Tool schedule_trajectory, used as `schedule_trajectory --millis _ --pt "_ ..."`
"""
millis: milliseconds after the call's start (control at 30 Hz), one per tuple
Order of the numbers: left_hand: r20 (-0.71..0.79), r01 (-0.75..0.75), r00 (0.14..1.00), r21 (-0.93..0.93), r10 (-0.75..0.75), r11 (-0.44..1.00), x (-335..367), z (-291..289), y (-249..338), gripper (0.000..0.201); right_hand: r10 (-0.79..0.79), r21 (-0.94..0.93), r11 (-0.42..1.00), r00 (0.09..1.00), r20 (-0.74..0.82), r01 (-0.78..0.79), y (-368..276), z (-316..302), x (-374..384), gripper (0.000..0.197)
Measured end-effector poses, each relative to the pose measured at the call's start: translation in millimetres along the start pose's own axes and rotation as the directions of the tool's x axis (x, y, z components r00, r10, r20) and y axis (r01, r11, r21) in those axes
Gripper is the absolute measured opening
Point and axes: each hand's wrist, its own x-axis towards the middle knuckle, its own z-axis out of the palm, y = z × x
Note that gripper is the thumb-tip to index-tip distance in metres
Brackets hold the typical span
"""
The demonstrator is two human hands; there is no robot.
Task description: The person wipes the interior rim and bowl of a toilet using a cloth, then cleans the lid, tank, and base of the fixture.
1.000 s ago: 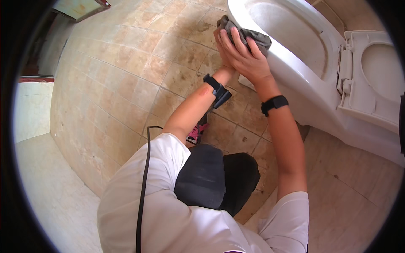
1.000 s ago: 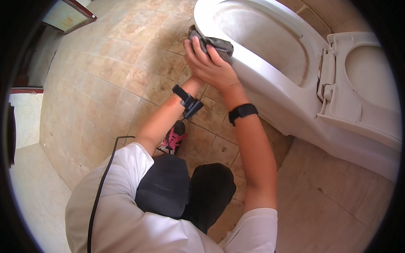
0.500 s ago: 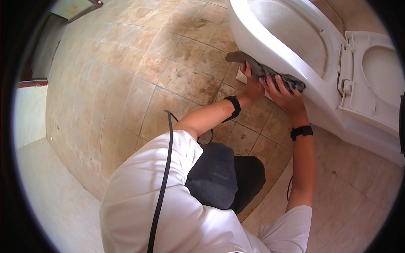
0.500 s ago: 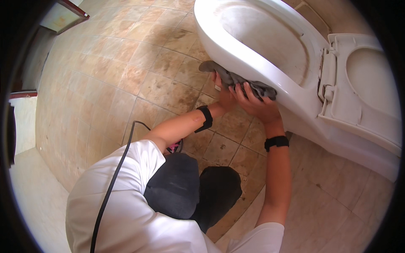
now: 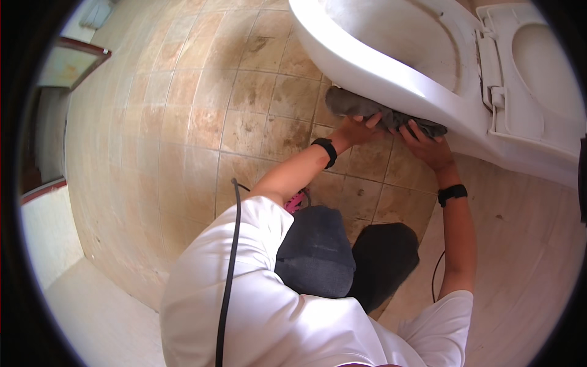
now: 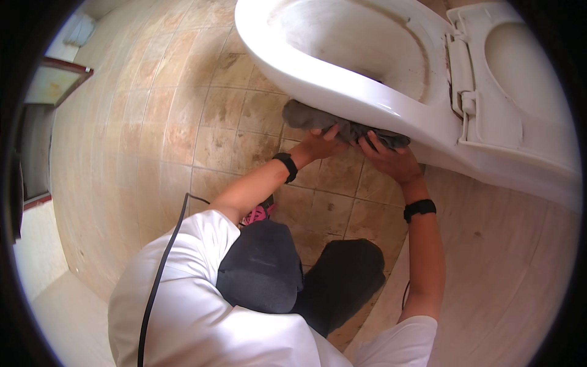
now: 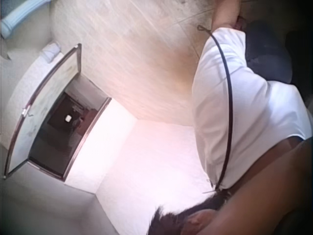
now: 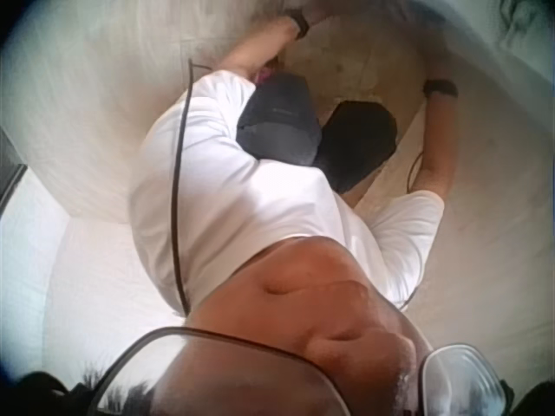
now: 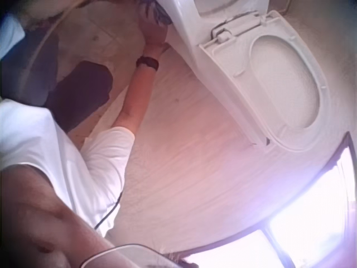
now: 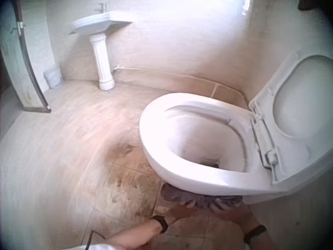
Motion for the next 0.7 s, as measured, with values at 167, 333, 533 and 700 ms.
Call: schedule_trajectory --millis 167,333,533,700 --pt "-0.137 -0.121 0.985 -0.142 0.101 0.983 105 -52 -12 0.028 0.231 -0.068 0.969 0.970 -0.071 -0.236 -4 -25 -11 0.026" --pt "0.147 -0.550 0.833 0.321 0.533 0.771 178 -90 -13 0.037 0.474 -0.092 0.865 0.863 -0.177 -0.493 3 -41 -31 0.029" --pt "0.140 -0.463 0.881 0.449 0.452 0.764 176 -60 9 0.040 0.471 -0.110 0.844 0.823 -0.316 -0.525 0 3 -78 0.028" --pt "0.280 -0.192 0.936 -0.102 0.214 0.976 131 -39 4 0.036 0.430 -0.059 0.878 0.836 -0.341 -0.476 -11 35 -85 0.028"
